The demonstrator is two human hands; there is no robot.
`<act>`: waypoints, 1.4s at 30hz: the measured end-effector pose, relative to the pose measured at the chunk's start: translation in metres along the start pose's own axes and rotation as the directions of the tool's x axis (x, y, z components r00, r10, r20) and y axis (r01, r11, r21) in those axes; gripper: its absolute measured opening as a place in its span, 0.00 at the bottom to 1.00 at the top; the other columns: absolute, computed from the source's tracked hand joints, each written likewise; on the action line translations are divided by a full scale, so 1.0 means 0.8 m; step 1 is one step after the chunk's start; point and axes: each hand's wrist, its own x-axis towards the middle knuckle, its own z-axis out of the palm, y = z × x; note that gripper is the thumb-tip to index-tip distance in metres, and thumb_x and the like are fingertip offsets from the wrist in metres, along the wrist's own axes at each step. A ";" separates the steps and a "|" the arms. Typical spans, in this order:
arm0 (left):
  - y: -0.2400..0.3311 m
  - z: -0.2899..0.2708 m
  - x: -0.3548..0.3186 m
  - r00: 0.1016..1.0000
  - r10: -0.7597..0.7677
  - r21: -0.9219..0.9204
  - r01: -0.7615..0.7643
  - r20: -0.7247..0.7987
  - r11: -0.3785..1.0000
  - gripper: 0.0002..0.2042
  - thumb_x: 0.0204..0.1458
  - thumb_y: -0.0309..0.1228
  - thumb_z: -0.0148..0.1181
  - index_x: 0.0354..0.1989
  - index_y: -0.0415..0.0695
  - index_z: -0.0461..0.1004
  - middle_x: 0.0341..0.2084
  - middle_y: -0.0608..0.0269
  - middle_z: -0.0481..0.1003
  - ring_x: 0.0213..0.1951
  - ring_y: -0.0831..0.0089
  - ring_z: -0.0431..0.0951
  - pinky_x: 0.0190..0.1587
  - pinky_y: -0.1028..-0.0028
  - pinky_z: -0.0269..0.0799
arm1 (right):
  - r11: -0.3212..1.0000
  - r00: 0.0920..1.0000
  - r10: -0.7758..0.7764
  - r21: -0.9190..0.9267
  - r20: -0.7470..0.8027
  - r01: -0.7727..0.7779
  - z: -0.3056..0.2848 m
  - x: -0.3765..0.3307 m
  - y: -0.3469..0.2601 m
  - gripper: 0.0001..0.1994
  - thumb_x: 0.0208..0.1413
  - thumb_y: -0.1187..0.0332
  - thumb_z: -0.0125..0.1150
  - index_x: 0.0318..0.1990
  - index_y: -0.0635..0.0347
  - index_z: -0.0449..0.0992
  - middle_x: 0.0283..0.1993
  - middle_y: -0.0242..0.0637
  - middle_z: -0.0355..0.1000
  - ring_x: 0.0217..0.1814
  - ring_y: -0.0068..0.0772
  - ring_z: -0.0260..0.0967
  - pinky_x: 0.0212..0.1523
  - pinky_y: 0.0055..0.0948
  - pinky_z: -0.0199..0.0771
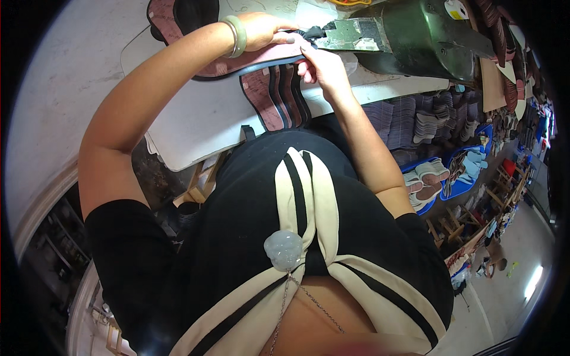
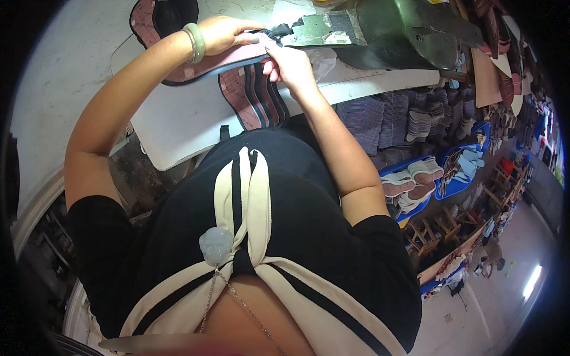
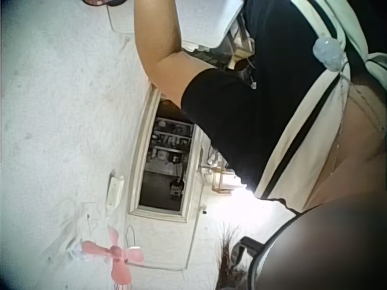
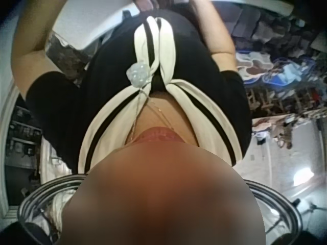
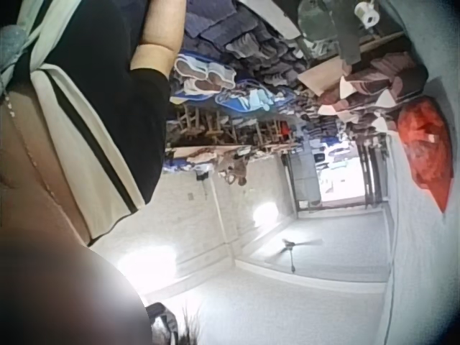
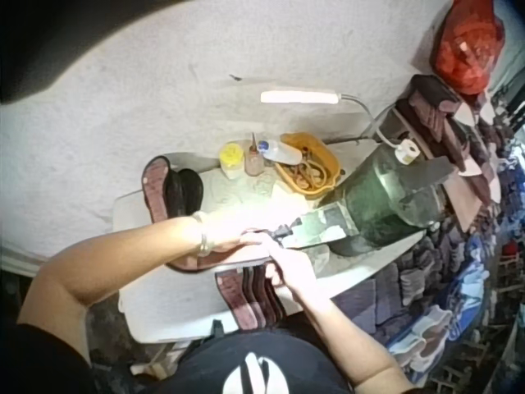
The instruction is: Assembling inner soles and shoe uppers at a factory workstation.
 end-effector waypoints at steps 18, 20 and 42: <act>0.064 0.070 -0.024 0.798 -0.493 -0.536 0.263 -0.346 0.802 0.25 0.52 0.48 0.52 0.50 0.40 0.67 0.37 0.45 0.75 0.40 0.55 0.76 0.44 0.67 0.70 | 0.999 0.988 -0.005 -0.032 0.157 0.010 -0.026 -0.071 0.054 0.18 0.60 0.59 0.49 0.40 0.69 0.75 0.37 0.34 0.73 0.40 0.22 0.66 0.43 0.23 0.64; 0.074 0.073 -0.024 0.682 -0.642 -0.597 0.365 -0.351 0.714 0.25 0.50 0.51 0.52 0.47 0.42 0.69 0.36 0.44 0.75 0.41 0.50 0.75 0.44 0.63 0.69 | 0.947 0.952 0.079 0.276 0.297 -0.165 -0.015 -0.117 0.066 0.21 0.57 0.54 0.52 0.46 0.66 0.71 0.41 0.37 0.72 0.46 0.26 0.67 0.48 0.26 0.65; 0.003 0.067 0.032 0.426 -0.759 -0.698 0.327 -0.493 0.637 0.21 0.54 0.46 0.49 0.50 0.46 0.65 0.42 0.38 0.71 0.46 0.45 0.70 0.44 0.57 0.66 | 0.921 0.986 -0.004 0.384 0.165 -0.060 0.021 -0.049 0.055 0.14 0.55 0.64 0.54 0.35 0.70 0.75 0.27 0.41 0.75 0.27 0.27 0.72 0.32 0.23 0.72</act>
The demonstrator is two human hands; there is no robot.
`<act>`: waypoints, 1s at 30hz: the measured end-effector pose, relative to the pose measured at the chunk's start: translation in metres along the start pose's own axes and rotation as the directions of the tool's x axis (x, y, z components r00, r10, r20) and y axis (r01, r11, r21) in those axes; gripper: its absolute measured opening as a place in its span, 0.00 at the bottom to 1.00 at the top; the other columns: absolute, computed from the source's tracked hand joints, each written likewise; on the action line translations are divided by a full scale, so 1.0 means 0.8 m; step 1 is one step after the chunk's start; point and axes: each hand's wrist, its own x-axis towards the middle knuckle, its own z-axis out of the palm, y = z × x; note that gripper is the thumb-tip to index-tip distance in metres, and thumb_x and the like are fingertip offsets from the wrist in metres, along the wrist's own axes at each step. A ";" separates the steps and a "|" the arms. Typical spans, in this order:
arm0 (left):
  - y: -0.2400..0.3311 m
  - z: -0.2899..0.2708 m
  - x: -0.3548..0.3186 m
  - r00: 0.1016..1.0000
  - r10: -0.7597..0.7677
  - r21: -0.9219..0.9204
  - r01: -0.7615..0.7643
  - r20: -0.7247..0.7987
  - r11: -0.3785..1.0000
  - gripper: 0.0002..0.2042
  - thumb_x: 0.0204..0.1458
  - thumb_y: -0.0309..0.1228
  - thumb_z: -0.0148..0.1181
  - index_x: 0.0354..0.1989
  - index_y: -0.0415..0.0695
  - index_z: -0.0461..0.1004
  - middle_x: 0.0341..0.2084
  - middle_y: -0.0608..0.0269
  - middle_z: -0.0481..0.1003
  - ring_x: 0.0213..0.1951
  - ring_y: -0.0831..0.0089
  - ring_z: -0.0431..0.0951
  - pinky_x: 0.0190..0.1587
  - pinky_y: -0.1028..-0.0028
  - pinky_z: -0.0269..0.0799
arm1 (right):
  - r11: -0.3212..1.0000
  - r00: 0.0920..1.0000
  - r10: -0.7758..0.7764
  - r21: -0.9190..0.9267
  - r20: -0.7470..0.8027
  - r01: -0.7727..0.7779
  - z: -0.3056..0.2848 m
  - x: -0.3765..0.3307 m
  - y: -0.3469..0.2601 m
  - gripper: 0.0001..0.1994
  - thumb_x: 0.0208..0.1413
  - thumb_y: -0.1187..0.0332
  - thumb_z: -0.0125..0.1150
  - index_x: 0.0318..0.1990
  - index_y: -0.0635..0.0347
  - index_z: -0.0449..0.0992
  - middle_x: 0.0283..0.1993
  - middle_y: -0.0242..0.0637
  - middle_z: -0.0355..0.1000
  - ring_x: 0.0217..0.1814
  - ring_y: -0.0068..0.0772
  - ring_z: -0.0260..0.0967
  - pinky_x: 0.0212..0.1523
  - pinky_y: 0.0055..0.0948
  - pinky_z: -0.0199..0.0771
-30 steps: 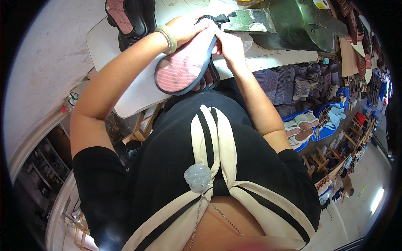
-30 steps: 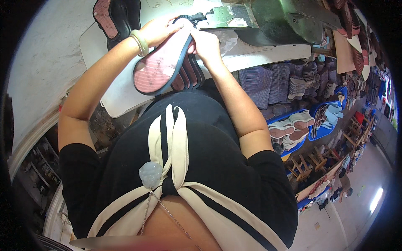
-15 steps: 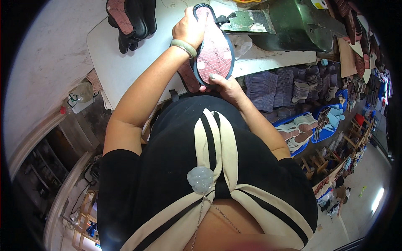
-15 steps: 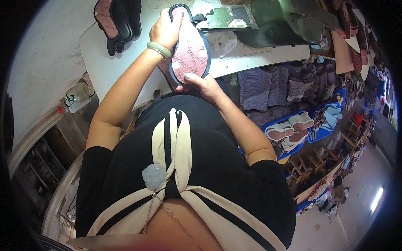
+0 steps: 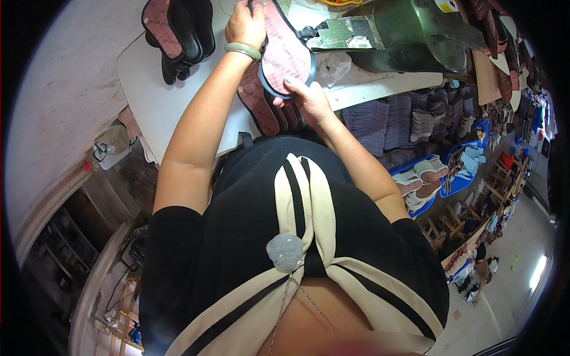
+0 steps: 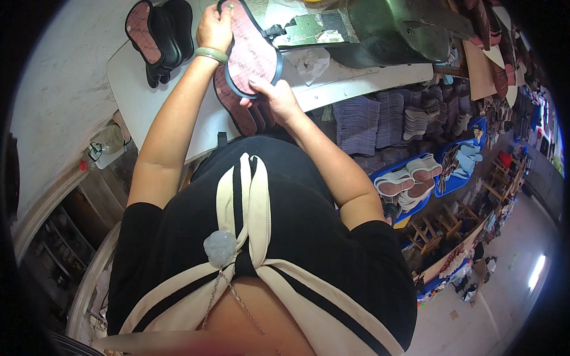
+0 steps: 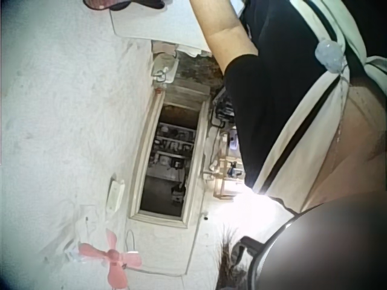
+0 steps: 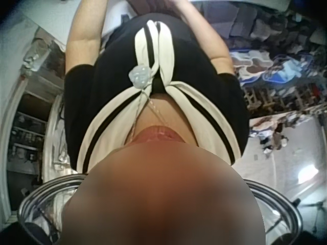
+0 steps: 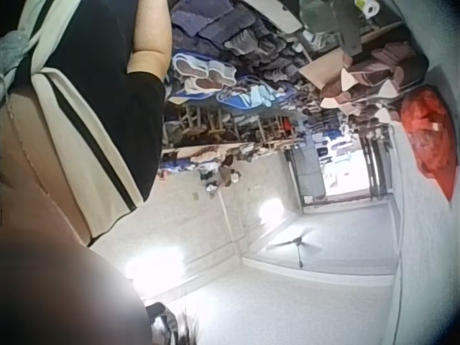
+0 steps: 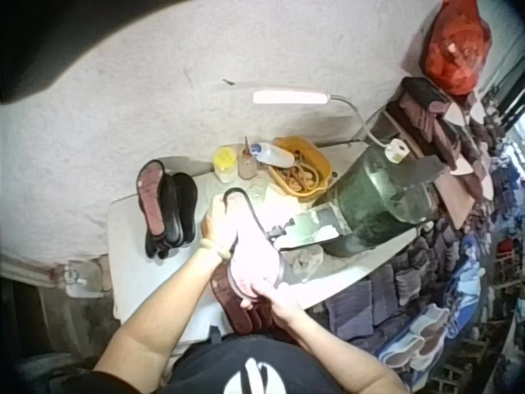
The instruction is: Assembling inner soles and shoe uppers at a factory workstation.
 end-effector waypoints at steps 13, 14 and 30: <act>0.009 -0.033 0.060 0.258 0.475 -0.188 -0.685 0.841 0.704 0.29 0.41 0.41 0.66 0.53 0.43 0.68 0.44 0.52 0.73 0.46 0.59 0.73 0.52 0.68 0.66 | 0.990 0.995 0.005 -0.143 -0.097 -0.019 0.006 0.034 -0.032 0.17 0.56 0.58 0.54 0.36 0.67 0.74 0.23 0.38 0.74 0.22 0.24 0.71 0.23 0.18 0.68; 0.009 -0.033 0.060 0.276 0.435 -0.192 -0.612 0.857 0.767 0.27 0.42 0.38 0.66 0.52 0.44 0.68 0.44 0.55 0.73 0.46 0.63 0.73 0.52 0.70 0.66 | 0.982 0.994 0.007 -0.187 -0.110 -0.027 0.005 0.037 -0.034 0.17 0.57 0.57 0.53 0.35 0.66 0.74 0.23 0.37 0.74 0.21 0.24 0.70 0.23 0.17 0.66; -0.006 -0.068 -0.024 0.806 0.199 0.006 -0.244 0.558 0.970 0.21 0.47 0.41 0.60 0.48 0.42 0.69 0.38 0.54 0.76 0.39 0.66 0.76 0.44 0.72 0.70 | 0.925 0.980 -0.076 -0.381 -0.185 0.000 0.003 0.048 -0.048 0.20 0.57 0.53 0.53 0.27 0.63 0.76 0.19 0.36 0.73 0.16 0.19 0.65 0.20 0.16 0.60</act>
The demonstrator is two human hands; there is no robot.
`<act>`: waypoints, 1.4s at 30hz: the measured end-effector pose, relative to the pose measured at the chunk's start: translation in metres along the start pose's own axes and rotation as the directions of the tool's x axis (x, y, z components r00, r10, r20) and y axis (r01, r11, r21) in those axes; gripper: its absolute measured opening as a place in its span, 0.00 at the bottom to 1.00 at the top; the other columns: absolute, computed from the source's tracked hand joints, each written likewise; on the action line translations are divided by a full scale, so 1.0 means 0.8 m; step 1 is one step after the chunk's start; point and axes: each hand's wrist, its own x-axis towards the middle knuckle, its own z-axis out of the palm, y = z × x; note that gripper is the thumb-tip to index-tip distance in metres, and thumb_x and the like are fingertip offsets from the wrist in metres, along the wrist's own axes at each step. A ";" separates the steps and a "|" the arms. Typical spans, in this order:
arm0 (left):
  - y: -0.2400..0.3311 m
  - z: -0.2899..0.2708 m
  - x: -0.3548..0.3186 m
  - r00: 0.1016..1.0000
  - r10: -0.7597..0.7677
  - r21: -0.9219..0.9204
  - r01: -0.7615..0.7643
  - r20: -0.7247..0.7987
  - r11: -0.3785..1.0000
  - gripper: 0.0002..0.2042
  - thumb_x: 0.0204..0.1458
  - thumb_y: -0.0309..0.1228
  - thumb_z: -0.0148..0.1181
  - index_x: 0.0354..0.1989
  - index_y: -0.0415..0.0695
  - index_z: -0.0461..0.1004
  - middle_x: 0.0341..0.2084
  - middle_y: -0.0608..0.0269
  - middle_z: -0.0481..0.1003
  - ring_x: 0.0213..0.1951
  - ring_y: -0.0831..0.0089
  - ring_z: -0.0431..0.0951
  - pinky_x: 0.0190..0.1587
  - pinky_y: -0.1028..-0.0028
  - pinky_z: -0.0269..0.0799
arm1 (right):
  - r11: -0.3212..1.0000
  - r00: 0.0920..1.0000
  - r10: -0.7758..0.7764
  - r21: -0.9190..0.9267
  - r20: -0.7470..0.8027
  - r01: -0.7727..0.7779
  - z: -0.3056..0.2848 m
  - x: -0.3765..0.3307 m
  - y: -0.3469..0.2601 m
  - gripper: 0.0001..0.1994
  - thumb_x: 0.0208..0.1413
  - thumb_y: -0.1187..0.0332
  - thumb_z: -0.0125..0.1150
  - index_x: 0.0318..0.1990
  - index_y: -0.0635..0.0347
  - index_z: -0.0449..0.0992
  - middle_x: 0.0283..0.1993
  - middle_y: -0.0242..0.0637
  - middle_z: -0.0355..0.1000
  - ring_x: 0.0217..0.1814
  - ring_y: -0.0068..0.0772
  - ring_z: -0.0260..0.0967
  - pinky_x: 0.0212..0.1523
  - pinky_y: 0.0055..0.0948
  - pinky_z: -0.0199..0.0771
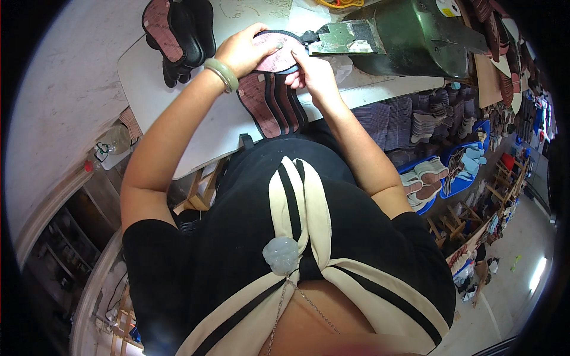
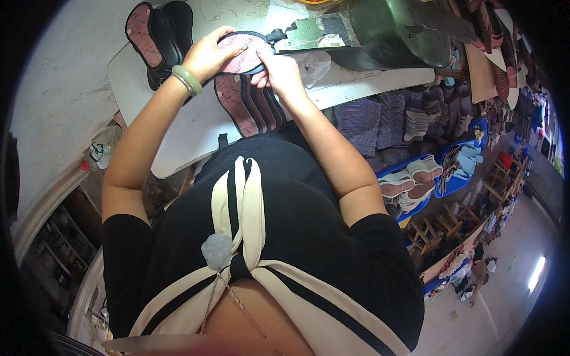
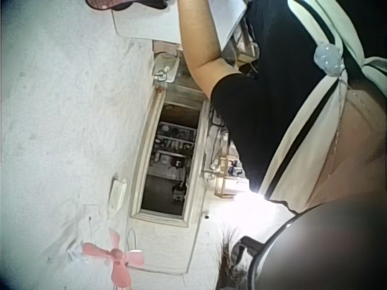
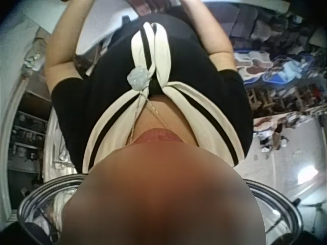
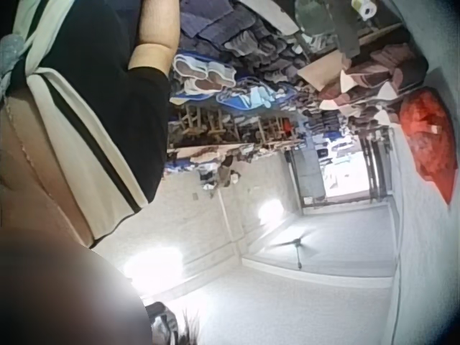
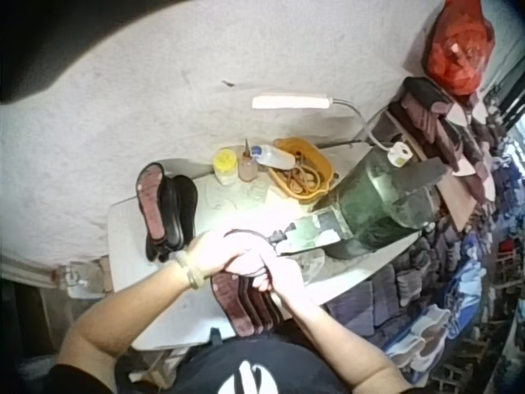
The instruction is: Assembling inner soles and shoe uppers at a factory workstation.
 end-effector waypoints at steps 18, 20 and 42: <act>0.018 0.042 -0.024 0.957 -0.178 -0.160 0.143 -0.229 0.977 0.25 0.45 0.43 0.64 0.46 0.38 0.68 0.37 0.52 0.76 0.40 0.67 0.76 0.45 0.72 0.70 | 0.949 0.927 -0.001 0.294 0.376 -0.118 0.001 -0.057 0.037 0.16 0.53 0.72 0.57 0.48 0.67 0.65 0.37 0.44 0.73 0.35 0.32 0.74 0.34 0.30 0.78; 0.011 0.043 -0.014 0.950 -0.184 -0.184 0.140 -0.250 0.973 0.27 0.42 0.48 0.64 0.46 0.42 0.69 0.36 0.49 0.76 0.40 0.59 0.77 0.44 0.67 0.71 | 0.949 0.926 0.007 0.289 0.378 -0.125 -0.007 -0.052 0.033 0.14 0.54 0.72 0.55 0.47 0.67 0.65 0.36 0.43 0.74 0.34 0.31 0.74 0.35 0.27 0.77; -0.055 0.048 -0.059 0.913 -0.125 -0.142 0.074 -0.389 0.987 0.46 0.40 0.49 0.65 0.57 0.25 0.49 0.54 0.31 0.58 0.56 0.45 0.60 0.59 0.63 0.56 | 0.661 0.908 -0.117 -0.650 0.402 0.373 0.055 -0.052 0.019 0.26 0.53 0.59 0.56 0.57 0.62 0.62 0.49 0.51 0.69 0.52 0.45 0.68 0.50 0.36 0.67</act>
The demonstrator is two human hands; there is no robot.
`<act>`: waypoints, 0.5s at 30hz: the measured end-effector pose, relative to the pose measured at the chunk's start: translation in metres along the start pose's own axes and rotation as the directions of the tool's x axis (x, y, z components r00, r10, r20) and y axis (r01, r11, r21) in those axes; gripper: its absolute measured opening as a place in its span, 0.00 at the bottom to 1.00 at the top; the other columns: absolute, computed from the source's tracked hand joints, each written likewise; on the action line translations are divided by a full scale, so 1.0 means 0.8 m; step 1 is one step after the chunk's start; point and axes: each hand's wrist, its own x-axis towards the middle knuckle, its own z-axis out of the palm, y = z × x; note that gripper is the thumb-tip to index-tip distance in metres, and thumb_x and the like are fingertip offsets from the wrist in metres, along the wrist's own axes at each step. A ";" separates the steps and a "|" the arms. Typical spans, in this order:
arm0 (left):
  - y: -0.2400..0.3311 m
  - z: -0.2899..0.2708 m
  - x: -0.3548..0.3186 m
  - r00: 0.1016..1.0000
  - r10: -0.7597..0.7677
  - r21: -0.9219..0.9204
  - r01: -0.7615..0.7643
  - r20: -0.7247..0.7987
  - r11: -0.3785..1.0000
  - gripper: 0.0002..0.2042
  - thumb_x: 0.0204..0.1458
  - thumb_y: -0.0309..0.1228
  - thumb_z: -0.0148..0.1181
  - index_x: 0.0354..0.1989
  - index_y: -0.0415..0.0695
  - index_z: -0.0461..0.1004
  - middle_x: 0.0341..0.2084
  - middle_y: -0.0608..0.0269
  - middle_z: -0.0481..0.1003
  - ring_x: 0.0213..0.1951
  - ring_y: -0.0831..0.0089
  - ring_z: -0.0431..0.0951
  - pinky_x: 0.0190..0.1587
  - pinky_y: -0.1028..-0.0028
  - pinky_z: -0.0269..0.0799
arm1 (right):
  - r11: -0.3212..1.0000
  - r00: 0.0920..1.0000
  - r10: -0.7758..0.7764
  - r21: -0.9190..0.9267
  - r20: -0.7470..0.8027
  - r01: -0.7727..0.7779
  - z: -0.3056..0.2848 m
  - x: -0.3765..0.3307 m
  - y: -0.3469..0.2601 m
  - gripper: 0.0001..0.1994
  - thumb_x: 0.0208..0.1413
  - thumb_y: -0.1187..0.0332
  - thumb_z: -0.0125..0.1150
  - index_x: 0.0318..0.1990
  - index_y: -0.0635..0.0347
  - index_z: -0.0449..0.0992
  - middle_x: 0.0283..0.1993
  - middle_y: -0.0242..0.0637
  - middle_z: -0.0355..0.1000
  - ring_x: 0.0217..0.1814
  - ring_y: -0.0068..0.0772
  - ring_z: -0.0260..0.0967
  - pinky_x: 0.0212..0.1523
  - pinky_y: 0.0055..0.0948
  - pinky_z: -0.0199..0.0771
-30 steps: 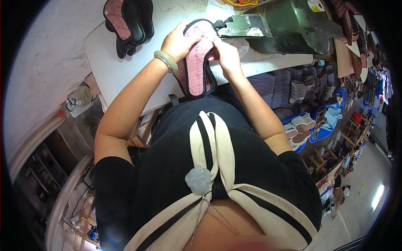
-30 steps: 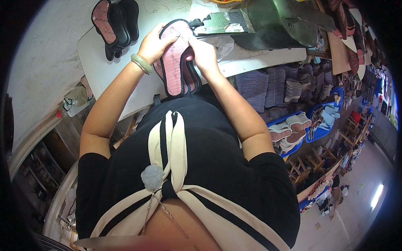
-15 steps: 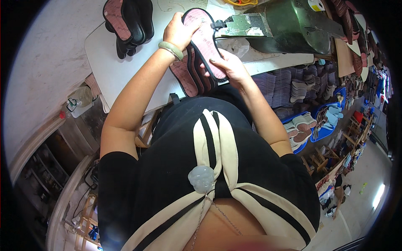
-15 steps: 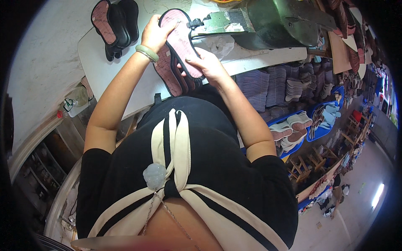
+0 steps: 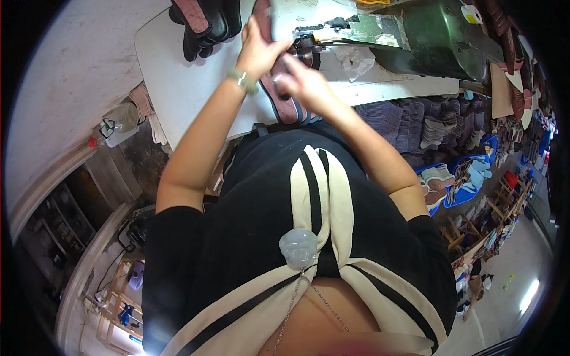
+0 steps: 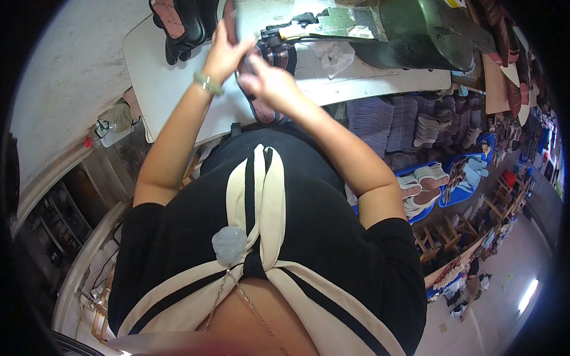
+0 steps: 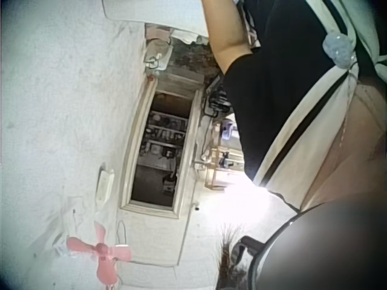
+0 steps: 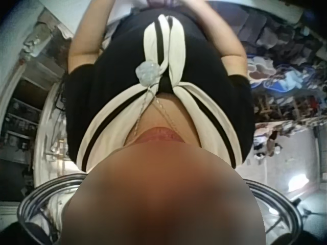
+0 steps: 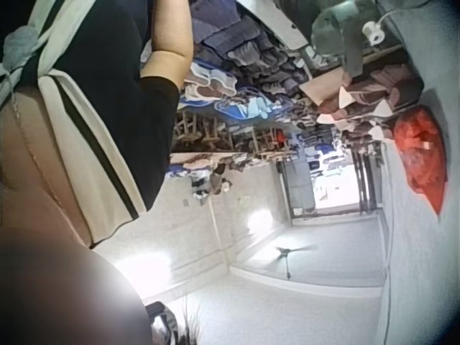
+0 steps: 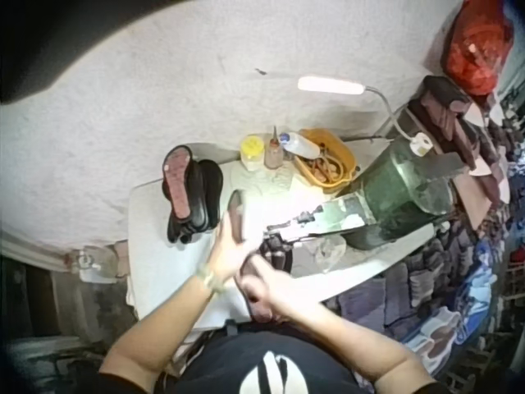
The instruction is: Assembling inner soles and shoe uppers at a factory workstation.
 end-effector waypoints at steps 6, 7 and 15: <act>-0.138 -0.042 -0.115 0.898 -0.441 -0.383 0.408 0.003 0.829 0.19 0.48 0.34 0.60 0.44 0.35 0.68 0.33 0.56 0.76 0.34 0.68 0.76 0.37 0.70 0.70 | 0.940 0.937 -0.325 -0.067 0.128 0.335 0.070 0.001 0.054 0.21 0.53 0.56 0.55 0.52 0.56 0.69 0.44 0.47 0.72 0.46 0.49 0.70 0.46 0.38 0.70; -0.148 -0.047 -0.118 0.917 -0.379 -0.165 0.358 -0.124 0.919 0.22 0.48 0.34 0.61 0.48 0.35 0.65 0.38 0.53 0.75 0.38 0.65 0.76 0.41 0.69 0.70 | 0.972 0.970 -0.213 -0.071 0.119 0.222 0.066 -0.001 0.056 0.20 0.53 0.57 0.55 0.50 0.57 0.71 0.42 0.46 0.73 0.46 0.47 0.71 0.46 0.37 0.70; -0.079 0.032 -0.140 0.890 -0.450 -0.126 0.457 0.080 0.881 0.33 0.44 0.36 0.66 0.55 0.32 0.56 0.34 0.53 0.72 0.31 0.66 0.74 0.40 0.67 0.70 | 0.919 0.964 0.237 0.350 -0.124 -0.180 0.088 -0.001 0.156 0.21 0.48 0.65 0.62 0.50 0.62 0.71 0.41 0.42 0.75 0.42 0.33 0.73 0.43 0.27 0.70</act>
